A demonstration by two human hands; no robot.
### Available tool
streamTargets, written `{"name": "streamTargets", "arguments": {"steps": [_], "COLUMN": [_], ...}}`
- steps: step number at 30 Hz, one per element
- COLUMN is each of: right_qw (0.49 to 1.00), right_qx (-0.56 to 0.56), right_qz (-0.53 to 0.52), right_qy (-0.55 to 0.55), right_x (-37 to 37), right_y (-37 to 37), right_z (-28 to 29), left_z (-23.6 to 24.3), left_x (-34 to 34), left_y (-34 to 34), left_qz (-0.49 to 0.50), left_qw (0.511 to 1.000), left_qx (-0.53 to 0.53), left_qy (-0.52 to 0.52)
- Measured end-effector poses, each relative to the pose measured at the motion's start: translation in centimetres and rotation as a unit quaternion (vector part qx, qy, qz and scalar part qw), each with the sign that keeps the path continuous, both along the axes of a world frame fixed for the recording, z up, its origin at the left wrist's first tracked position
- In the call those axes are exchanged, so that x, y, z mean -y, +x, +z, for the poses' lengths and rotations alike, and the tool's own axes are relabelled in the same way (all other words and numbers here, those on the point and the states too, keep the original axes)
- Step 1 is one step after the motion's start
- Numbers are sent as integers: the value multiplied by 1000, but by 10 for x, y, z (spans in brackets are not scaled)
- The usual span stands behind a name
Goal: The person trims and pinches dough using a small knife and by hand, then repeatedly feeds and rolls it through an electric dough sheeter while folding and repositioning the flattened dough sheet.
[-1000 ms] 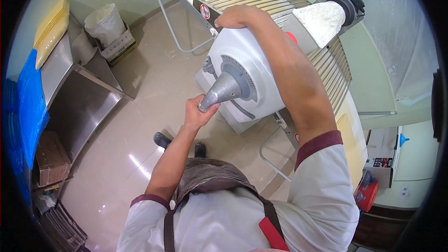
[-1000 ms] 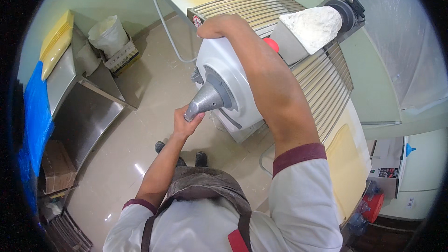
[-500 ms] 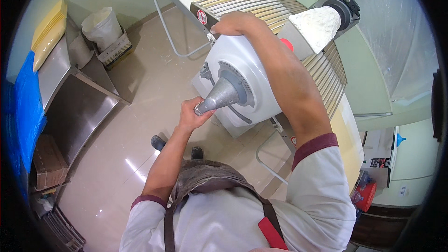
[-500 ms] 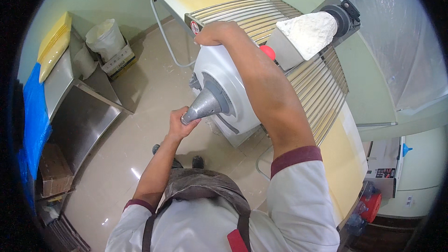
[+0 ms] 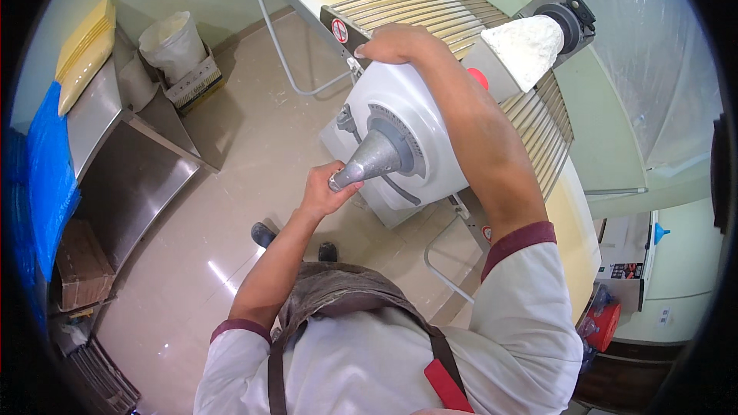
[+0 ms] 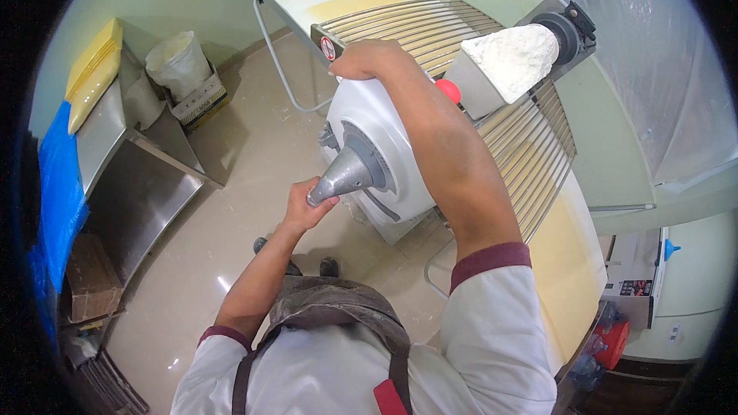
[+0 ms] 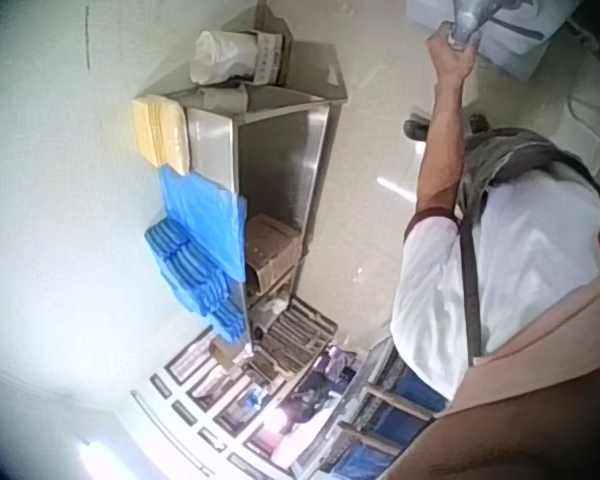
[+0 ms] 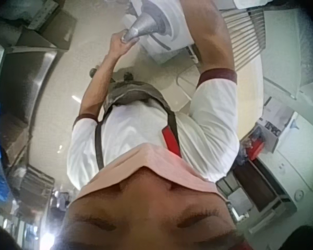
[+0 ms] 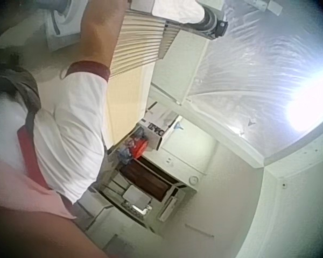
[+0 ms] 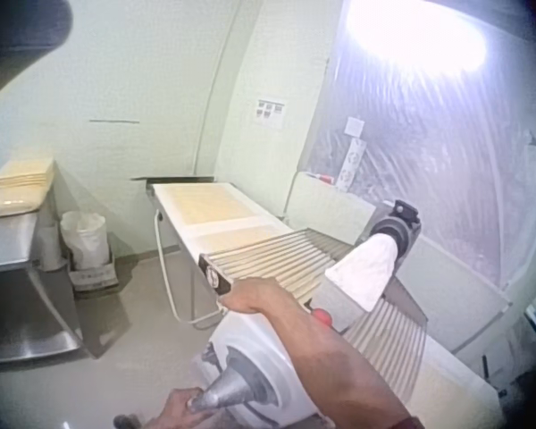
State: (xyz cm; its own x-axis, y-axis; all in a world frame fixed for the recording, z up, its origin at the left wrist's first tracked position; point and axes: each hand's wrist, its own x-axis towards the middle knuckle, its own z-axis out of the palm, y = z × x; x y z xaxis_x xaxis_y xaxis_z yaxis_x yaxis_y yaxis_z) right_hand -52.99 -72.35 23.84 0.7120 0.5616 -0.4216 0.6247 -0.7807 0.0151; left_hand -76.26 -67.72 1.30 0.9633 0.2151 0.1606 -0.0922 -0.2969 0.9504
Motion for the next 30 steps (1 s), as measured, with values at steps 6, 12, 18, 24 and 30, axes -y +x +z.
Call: {"name": "streamTargets", "arguments": {"steps": [6,12,18,24,30], "right_qw": [1000,997,997,971,795], "right_qx": [20,24,25,91,447], "right_qz": [5,22,15,-18,-329], "right_qy": [9,63,75,219,246], "right_x": [-6,4,5,19,-27], "right_y": [-9,-5,-13,-28,-67], "right_z": [4,2,2,0,-19], "left_z": [5,-15,-101,-82,-60], "left_x": [-23,-94,-281,-447,-520], "left_y": [-4,8,7,76,237], "left_qz": [-88,-150,79,58,-54], "left_qw": [994,978,966,963,984], "left_qx": [-52,-5,-197,-247,-165], "left_qy": [-30,-147,-149,-91,-39]}}
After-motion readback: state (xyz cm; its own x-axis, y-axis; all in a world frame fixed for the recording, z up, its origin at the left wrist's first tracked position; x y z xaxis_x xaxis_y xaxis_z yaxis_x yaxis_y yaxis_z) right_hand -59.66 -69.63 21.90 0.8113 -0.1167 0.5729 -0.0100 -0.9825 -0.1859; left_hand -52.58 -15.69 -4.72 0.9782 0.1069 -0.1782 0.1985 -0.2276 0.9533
